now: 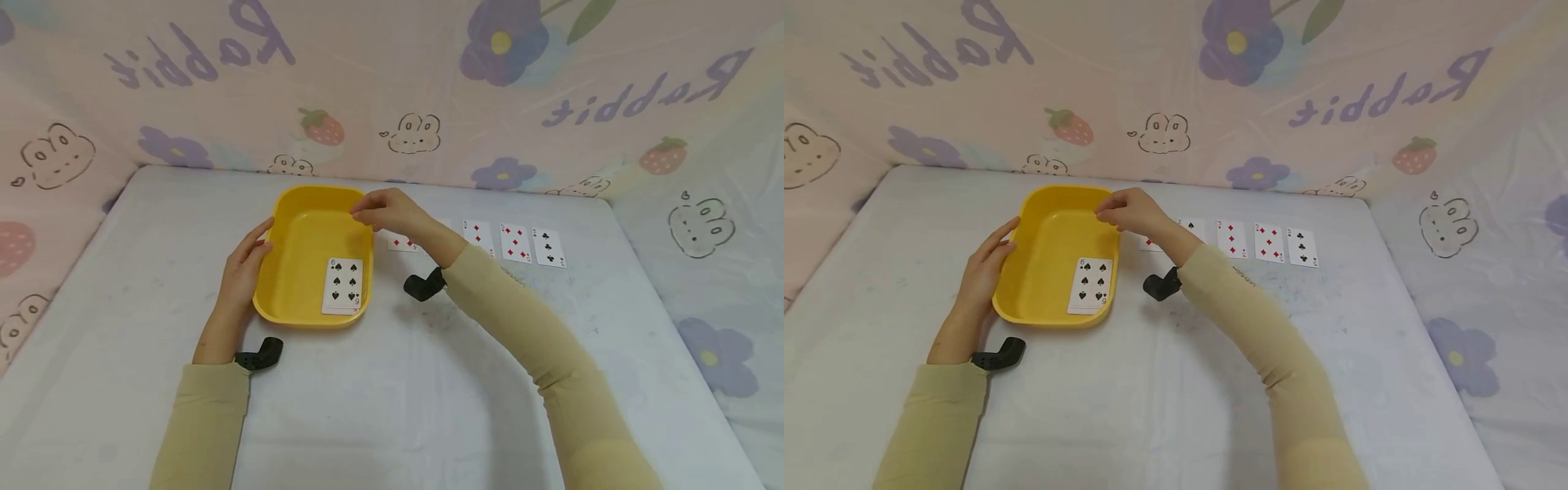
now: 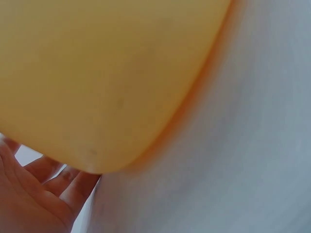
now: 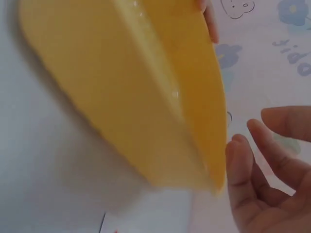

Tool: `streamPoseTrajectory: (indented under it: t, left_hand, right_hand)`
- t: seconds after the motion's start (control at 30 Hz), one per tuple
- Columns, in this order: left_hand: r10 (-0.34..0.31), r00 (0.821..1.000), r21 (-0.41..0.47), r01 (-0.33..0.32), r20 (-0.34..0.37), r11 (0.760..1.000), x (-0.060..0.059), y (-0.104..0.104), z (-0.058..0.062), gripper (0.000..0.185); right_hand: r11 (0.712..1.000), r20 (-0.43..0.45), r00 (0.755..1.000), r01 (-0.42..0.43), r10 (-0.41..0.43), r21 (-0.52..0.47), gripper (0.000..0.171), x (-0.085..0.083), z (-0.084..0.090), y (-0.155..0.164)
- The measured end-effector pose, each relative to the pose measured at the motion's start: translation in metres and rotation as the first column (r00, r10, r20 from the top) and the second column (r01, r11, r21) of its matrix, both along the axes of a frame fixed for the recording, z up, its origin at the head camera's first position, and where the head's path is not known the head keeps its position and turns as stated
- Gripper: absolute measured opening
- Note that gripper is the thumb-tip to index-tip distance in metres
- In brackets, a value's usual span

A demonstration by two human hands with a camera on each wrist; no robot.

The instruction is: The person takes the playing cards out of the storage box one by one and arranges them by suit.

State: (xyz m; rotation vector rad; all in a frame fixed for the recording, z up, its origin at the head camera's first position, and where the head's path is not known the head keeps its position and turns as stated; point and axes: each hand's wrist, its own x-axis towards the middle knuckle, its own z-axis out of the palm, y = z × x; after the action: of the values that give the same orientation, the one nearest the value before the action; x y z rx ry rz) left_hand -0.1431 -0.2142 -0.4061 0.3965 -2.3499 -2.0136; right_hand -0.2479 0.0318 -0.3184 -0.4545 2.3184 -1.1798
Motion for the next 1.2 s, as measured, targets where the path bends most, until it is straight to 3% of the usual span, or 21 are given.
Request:
streamPoseTrajectory:
  t: [0.33, 0.5, 0.57, 0.63, 0.77, 1.07, 1.2]
  left_hand:
    - [0.004, 1.000, 0.007, -0.004, 0.002, 1.000, 0.000, 0.002, -0.001, 0.042]
    - [0.009, 1.000, -0.006, -0.009, -0.001, 1.000, -0.001, 0.004, -0.002, 0.042]
    - [0.008, 1.000, -0.013, -0.008, 0.001, 1.000, -0.002, 0.004, -0.002, 0.042]
    - [0.005, 1.000, -0.011, -0.005, 0.001, 1.000, -0.002, 0.003, -0.001, 0.042]
    - [0.010, 1.000, -0.014, -0.010, 0.006, 1.000, -0.001, 0.002, 0.000, 0.042]
    - [0.021, 1.000, -0.025, -0.021, 0.008, 0.999, -0.002, 0.002, -0.001, 0.042]
    - [0.023, 1.000, -0.037, -0.023, 0.006, 0.999, -0.002, 0.002, -0.001, 0.042]
  right_hand:
    - [1.000, 0.111, 0.993, -0.027, 0.028, -0.011, 0.028, -0.003, -0.011, -0.036]
    - [1.000, 0.124, 0.992, -0.012, 0.010, 0.016, 0.027, -0.006, -0.020, -0.048]
    - [0.997, 0.097, 0.995, -0.041, 0.034, 0.071, 0.027, -0.007, -0.023, -0.053]
    - [0.981, 0.056, 0.994, -0.102, 0.094, 0.165, 0.029, -0.007, -0.024, -0.057]
    - [0.918, 0.010, 0.971, -0.227, 0.237, 0.326, 0.032, -0.003, -0.023, -0.062]
    - [0.870, 0.046, 0.951, -0.300, 0.307, 0.392, 0.030, 0.004, -0.019, -0.063]
    - [0.861, 0.110, 0.942, -0.336, 0.318, 0.383, 0.024, 0.005, -0.021, -0.064]
